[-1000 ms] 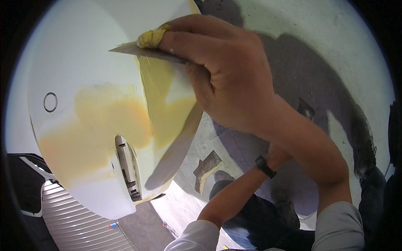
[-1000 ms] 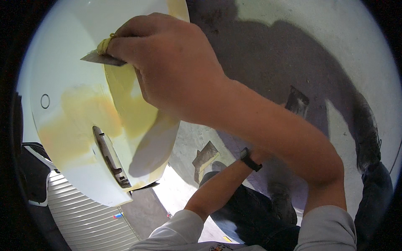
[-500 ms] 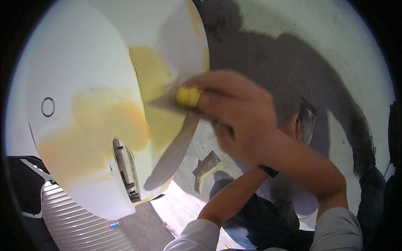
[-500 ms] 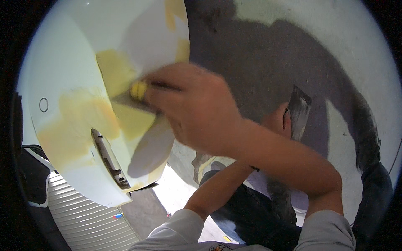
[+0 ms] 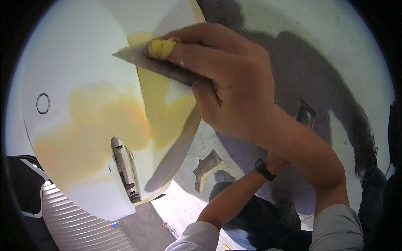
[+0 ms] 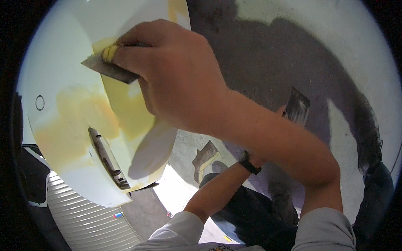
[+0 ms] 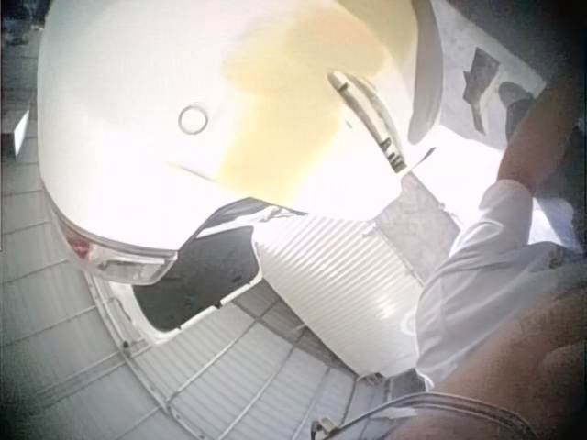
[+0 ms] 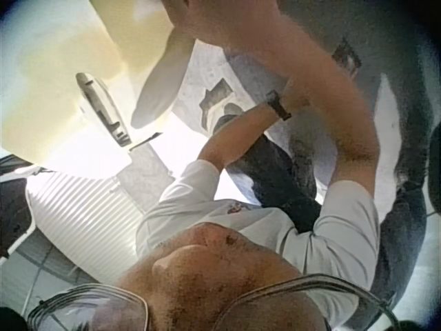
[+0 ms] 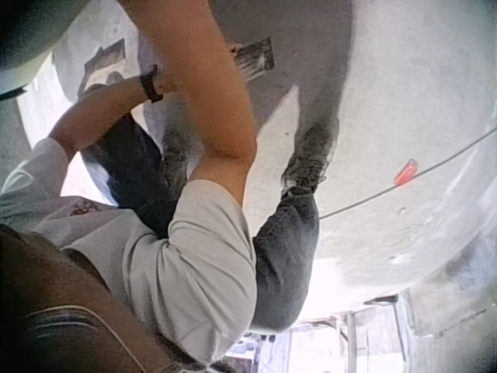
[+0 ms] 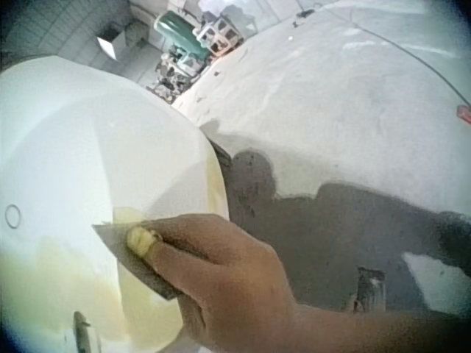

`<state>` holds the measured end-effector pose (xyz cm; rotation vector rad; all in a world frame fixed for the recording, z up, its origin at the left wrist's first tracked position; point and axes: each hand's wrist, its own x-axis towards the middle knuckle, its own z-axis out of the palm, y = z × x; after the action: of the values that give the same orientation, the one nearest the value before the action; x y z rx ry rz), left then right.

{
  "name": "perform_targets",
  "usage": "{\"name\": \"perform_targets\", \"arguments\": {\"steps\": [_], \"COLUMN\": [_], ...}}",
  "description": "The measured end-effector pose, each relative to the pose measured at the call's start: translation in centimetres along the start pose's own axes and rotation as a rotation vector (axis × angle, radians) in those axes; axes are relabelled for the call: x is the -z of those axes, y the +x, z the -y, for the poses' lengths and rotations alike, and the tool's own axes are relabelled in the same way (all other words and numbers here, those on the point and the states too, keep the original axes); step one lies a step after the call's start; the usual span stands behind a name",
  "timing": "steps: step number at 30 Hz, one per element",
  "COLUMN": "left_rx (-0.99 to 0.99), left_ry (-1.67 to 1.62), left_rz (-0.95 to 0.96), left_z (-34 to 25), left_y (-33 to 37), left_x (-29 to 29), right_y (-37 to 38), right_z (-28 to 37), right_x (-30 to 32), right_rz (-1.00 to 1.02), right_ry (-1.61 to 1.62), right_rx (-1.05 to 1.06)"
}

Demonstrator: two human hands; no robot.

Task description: The person applies yellow body filler to the rear bumper of a white car using a metal spreader, then smooths and levels the material across the surface. The person repeatedly scoops filler from the spreader and spreads it over the bumper area.

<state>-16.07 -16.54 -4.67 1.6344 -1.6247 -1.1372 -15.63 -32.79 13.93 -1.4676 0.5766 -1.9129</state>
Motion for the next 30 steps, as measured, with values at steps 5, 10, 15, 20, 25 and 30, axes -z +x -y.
{"name": "perform_targets", "arguments": {"steps": [5,10,15,20,25,30], "left_rx": [0.364,0.276,0.205,0.322,-0.061,-0.238], "left_ry": [0.167,0.297,0.358,0.35,0.033,0.177], "left_rz": [0.008,-0.141,-0.174,-0.079,-0.02,-0.132], "left_z": [-2.8,-4.1,-3.5,-2.0,0.8,1.9], "left_y": [2.0,2.5,2.8,2.9,0.0,-1.1], "left_x": [0.5,-0.1,-0.6,-1.0,-0.9,-1.8], "right_y": [-2.7,-5.5,-7.4,-4.4,1.8,2.7], "right_z": [0.5,1.7,2.6,1.6,-0.8,-0.2], "right_x": [-0.7,-1.1,-1.0,1.9,1.7,0.0], "right_rz": [-0.043,-0.013,0.046,0.093,-0.022,-0.035], "right_ry": [0.057,0.051,0.053,-0.017,-0.053,-0.021], "right_rx": [-0.004,-0.009,0.016,0.03,0.057,0.027]}}
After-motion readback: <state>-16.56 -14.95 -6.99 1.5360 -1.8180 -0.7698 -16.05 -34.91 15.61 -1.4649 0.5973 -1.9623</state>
